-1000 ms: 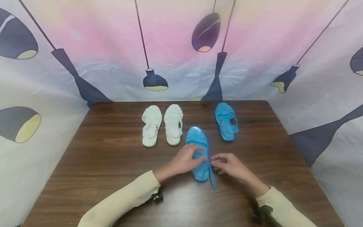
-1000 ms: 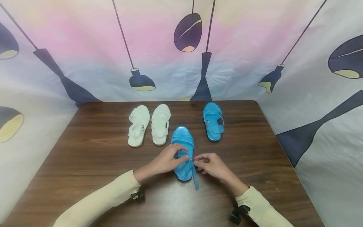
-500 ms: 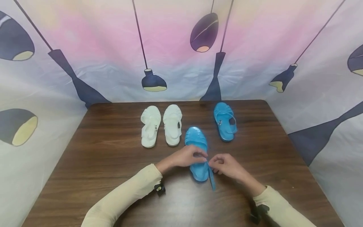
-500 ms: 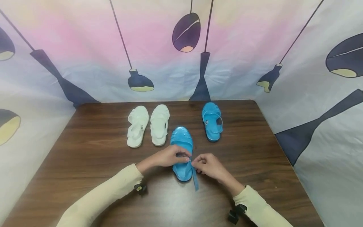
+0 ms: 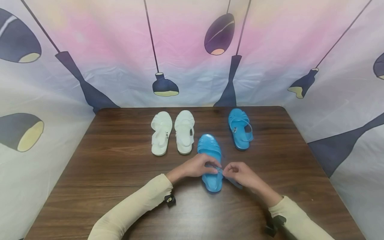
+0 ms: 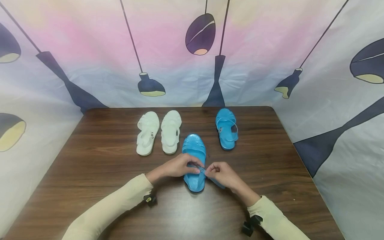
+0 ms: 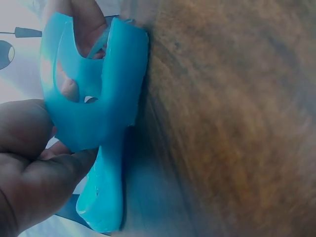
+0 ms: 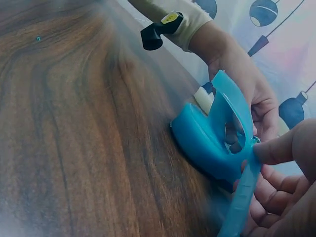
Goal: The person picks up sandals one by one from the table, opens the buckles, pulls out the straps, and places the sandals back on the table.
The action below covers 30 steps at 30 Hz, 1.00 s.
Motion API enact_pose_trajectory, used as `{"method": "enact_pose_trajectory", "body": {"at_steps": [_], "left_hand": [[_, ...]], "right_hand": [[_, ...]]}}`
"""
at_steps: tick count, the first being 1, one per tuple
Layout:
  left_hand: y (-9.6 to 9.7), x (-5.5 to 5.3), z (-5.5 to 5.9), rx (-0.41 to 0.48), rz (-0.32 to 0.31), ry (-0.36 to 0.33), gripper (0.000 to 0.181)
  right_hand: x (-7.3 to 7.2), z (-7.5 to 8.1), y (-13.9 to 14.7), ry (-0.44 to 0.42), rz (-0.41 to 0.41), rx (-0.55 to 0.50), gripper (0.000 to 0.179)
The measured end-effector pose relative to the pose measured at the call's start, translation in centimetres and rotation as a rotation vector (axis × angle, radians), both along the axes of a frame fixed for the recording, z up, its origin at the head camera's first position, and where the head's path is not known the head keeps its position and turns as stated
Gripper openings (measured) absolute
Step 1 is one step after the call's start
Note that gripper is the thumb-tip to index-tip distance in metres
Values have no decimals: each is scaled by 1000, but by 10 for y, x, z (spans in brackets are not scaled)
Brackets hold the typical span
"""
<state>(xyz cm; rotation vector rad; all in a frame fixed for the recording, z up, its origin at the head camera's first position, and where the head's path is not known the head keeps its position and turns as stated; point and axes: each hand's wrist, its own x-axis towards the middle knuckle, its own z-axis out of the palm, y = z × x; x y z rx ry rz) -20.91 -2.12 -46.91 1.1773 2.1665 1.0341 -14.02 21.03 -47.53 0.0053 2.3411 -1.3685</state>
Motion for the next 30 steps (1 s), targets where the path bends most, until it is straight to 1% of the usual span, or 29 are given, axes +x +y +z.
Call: {"method": "enact_pose_trajectory", "body": {"at_steps": [3,7,10,15,20,24,27,30], "left_hand": [[0,1,0,13,10,11,25],[1,2,1,17,23,15,24],[2,3,1,23,25,0,24],[3,4,-2,15,28,-3,25],[2,5,-2,6,38,18,24],[2,7,-2,12,46,23,23],[2,8,-3,11,53,12,23],[2,9,-2,3,66,-10,24]], "right_hand": [[-2,2,0,5,-6,1,14],[-5,4,-1,4,4,-10,13],[-8,5,-1,10,30,-26,15],[-9,4,0,20,65,-56,17],[-8,2,2,-11,55,-53,23],[-4,0,6,-25,77,-44,24],[0,-1,8,-16,98,-59,22],[1,-2,8,-3,98,-90,23]]}}
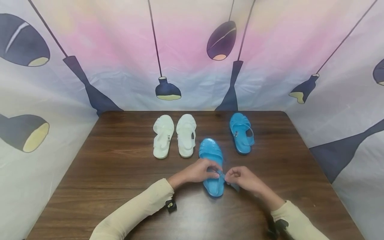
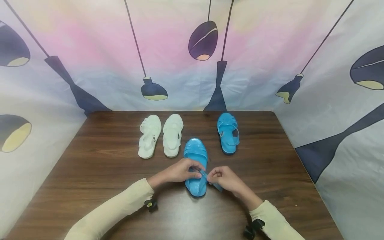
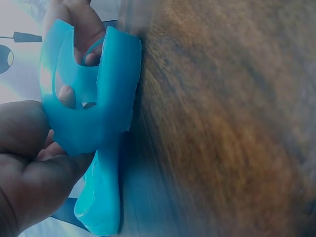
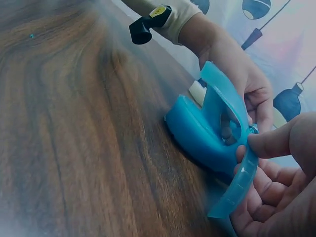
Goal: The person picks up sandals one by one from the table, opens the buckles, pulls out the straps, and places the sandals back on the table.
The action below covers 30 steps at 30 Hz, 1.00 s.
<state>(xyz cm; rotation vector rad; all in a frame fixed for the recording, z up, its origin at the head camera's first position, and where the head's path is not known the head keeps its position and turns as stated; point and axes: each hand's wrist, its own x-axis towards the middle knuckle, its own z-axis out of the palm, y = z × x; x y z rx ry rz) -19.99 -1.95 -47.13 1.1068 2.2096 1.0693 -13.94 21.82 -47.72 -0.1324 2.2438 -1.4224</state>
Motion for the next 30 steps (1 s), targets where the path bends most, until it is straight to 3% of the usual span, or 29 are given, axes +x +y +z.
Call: {"method": "enact_pose_trajectory", "body": {"at_steps": [5,10,19,30], "left_hand": [[0,0,2,-16,10,-24,26],[2,-2,1,-18,-1,12,26],[0,1,-1,-7,11,24,23],[0,0,1,-21,4,10,24]], "right_hand": [[-5,-1,-3,4,-12,-20,20],[-9,4,-7,-6,-46,9,18],[-7,3,-1,-4,-6,22,28],[-4,0,3,27,-7,16,21]]}}
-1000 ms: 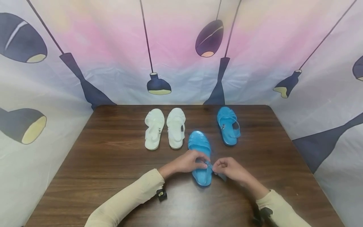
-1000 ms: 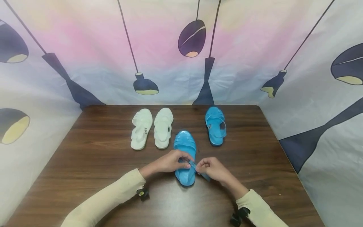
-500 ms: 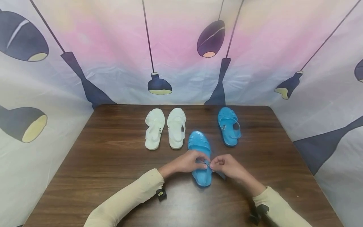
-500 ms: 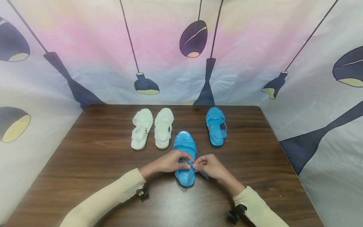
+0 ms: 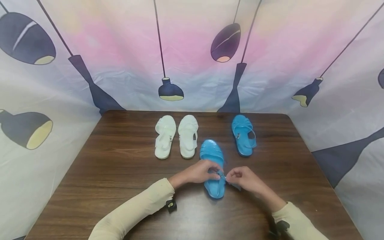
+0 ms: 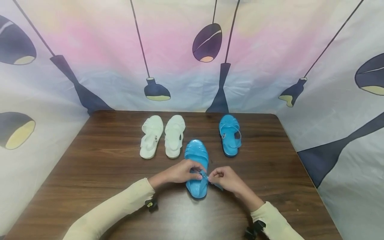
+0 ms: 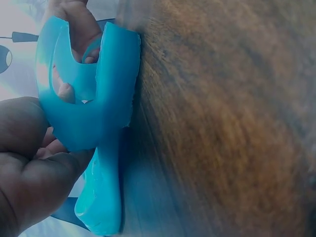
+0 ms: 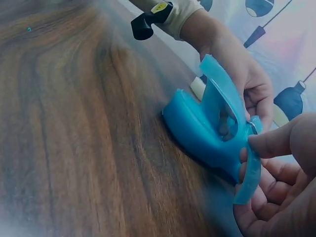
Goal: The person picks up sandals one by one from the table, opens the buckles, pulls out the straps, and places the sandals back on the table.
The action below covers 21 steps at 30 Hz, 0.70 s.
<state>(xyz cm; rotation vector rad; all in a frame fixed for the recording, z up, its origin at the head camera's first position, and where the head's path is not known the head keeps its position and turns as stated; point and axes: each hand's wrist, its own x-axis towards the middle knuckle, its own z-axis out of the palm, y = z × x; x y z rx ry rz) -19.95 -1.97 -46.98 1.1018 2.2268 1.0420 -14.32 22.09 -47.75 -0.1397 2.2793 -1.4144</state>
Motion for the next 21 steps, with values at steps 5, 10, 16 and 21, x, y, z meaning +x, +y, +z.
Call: {"method": "enact_pose_trajectory", "body": {"at_steps": [5,10,16,21], "left_hand": [[1,0,-1,-7,-2,15,24],[1,1,0,-21,11,20,24],[0,0,0,-22,10,18,25],[0,1,2,-29,14,4,26]], "right_hand": [[-1,0,-5,-19,-31,-32,23],[-2,0,-6,-15,-13,-59,26],[0,-2,3,-39,26,-43,27],[2,-2,4,-49,17,-35,27]]}}
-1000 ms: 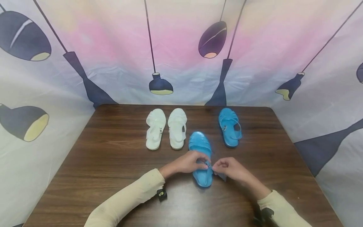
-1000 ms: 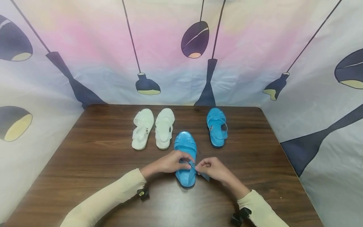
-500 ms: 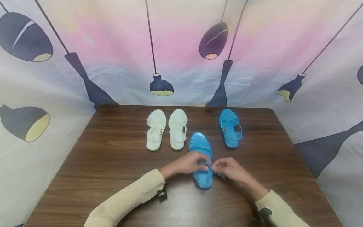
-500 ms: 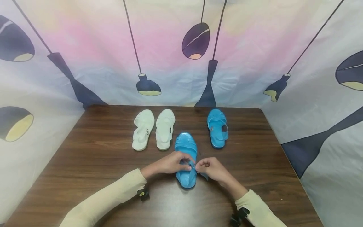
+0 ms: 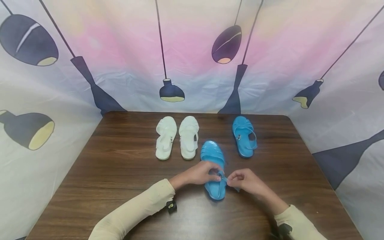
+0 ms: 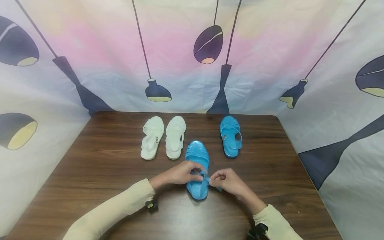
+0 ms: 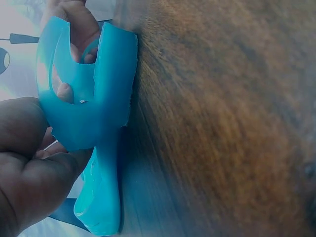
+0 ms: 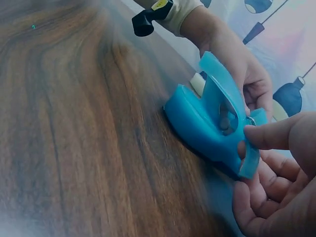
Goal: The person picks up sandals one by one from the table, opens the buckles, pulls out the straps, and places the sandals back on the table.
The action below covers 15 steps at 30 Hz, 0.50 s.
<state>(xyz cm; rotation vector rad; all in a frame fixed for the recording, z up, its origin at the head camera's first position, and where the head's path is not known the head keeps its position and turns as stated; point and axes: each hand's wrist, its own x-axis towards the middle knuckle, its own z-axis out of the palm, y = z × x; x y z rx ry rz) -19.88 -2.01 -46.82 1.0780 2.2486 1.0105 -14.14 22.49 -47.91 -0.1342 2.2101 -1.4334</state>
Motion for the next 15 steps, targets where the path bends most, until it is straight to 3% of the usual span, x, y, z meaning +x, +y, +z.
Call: {"method": "enact_pose_trajectory", "body": {"at_steps": [15], "left_hand": [[2,1,-1,-12,6,1,25]], "right_hand": [[-1,1,-8,-19,-100,-36,34]]}}
